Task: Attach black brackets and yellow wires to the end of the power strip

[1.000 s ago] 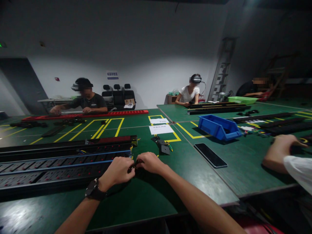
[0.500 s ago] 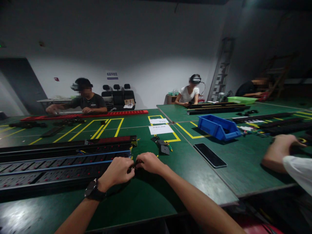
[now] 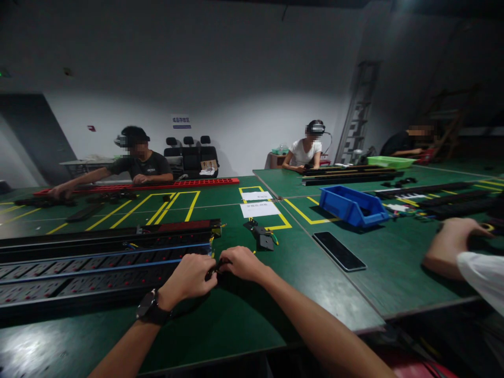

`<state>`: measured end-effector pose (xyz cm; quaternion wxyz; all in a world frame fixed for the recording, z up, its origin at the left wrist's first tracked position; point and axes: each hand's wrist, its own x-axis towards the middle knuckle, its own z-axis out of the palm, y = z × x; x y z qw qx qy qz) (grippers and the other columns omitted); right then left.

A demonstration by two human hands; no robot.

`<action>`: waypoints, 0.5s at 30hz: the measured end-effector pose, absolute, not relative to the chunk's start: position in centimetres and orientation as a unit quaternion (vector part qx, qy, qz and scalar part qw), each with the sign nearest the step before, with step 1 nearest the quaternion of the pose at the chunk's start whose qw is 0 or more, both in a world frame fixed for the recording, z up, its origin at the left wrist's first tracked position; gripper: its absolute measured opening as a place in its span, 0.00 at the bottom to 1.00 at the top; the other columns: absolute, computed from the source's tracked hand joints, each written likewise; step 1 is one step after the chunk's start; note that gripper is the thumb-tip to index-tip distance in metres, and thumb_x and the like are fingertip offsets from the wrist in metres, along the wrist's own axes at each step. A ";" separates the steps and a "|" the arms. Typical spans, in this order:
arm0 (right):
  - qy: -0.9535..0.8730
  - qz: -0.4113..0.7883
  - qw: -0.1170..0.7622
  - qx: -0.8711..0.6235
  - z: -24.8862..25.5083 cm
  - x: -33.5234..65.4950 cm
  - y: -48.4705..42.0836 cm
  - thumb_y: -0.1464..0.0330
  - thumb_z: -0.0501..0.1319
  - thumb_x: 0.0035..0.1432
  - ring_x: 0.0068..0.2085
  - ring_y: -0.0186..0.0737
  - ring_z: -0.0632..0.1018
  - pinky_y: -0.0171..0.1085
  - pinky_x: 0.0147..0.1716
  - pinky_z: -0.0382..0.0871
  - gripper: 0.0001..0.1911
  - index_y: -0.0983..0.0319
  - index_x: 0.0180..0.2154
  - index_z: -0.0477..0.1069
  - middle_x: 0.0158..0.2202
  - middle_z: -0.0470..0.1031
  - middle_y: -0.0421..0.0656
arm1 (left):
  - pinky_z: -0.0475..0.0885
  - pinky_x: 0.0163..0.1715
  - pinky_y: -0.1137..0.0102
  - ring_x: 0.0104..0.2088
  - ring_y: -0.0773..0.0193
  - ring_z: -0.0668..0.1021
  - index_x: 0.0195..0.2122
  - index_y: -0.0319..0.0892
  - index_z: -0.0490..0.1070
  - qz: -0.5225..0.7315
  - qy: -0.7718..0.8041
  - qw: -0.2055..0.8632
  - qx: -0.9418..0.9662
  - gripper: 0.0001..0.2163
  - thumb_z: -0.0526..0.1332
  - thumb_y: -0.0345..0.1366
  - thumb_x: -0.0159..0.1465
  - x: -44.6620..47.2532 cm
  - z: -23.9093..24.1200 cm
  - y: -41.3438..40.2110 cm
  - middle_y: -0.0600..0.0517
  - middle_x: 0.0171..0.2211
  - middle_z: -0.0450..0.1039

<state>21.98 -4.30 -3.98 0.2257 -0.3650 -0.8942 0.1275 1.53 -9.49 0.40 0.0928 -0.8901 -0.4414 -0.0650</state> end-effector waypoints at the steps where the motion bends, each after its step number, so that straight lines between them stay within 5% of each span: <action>1: -0.894 0.127 0.224 -0.365 -4.0 22.0 -4.3 0.69 0.67 0.60 0.38 0.38 0.79 0.32 0.34 0.61 0.03 0.59 0.38 0.80 0.37 0.82 0.41 | 0.63 0.29 0.67 0.31 0.56 0.79 0.31 0.41 0.75 -0.066 -0.441 0.092 -0.890 0.09 0.57 0.37 0.62 1.5 0.4 -9.5 0.46 0.31 0.79; 15: -0.896 0.116 0.214 -0.372 -4.1 22.0 -4.2 0.73 0.63 0.60 0.39 0.38 0.80 0.32 0.35 0.62 0.08 0.59 0.40 0.79 0.38 0.82 0.42 | 0.65 0.30 0.66 0.31 0.53 0.80 0.32 0.41 0.78 -0.061 -0.495 0.084 -0.863 0.18 0.53 0.46 0.69 2.1 0.4 -9.6 0.44 0.30 0.80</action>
